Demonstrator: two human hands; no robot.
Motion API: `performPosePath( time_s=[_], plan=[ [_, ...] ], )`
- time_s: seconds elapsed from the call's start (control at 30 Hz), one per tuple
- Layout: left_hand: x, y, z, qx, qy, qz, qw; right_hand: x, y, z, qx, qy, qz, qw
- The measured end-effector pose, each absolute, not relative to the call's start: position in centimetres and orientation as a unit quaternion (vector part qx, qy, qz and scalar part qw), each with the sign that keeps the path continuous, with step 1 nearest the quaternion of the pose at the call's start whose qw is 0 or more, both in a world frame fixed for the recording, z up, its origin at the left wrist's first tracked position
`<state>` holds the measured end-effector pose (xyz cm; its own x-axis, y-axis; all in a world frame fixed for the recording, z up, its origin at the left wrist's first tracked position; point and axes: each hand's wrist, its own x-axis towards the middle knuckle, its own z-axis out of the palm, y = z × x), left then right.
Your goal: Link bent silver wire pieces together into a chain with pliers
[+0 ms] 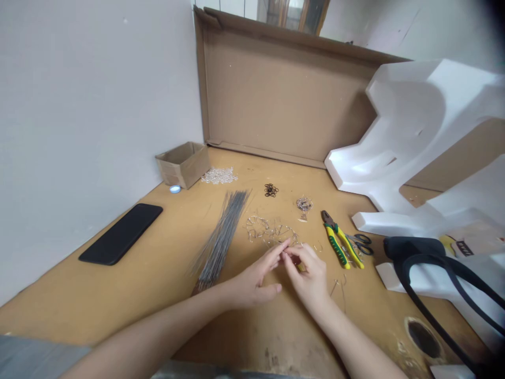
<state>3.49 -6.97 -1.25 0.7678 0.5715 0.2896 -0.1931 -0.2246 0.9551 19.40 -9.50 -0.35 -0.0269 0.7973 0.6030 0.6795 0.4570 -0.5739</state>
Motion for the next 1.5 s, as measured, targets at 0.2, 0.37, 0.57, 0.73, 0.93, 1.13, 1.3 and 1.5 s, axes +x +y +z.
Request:
performPosePath(
  time_s=[0.2,0.37,0.57,0.73,0.93,1.13,1.3,1.5],
  plan=[
    [3.7,-6.9,-0.7,0.716,0.258,0.395,0.515,20.1,-8.9,-0.4,-0.561,-0.695,0.04,0.447],
    [2.2,-5.3,0.7,0.705,0.417,0.442,0.364,20.0,-9.0,-0.6,-0.538,-0.739,0.027,0.404],
    [1.2,-4.4,1.6,0.87,0.377,0.281,0.15,19.1,-9.6,-0.9,-0.518,-0.799,-0.009,0.306],
    [1.2,-4.5,1.5,0.913,0.374,0.153,0.051,18.9,-9.8,-1.1,-0.516,-0.816,-0.044,0.256],
    [1.4,-4.9,1.4,0.92,0.377,0.104,0.023,18.7,-10.0,-0.9,-0.504,-0.831,-0.071,0.223],
    [1.4,-4.6,1.8,0.909,0.376,0.154,0.093,18.9,-9.9,-0.8,-0.525,-0.821,-0.045,0.219],
    [1.2,-4.3,1.5,0.858,0.373,0.243,0.257,19.2,-9.8,-0.6,-0.542,-0.807,-0.033,0.232],
    [1.7,-4.8,1.2,0.857,0.369,0.219,0.285,19.4,-9.6,-0.3,-0.541,-0.805,-0.012,0.242]
  ],
)
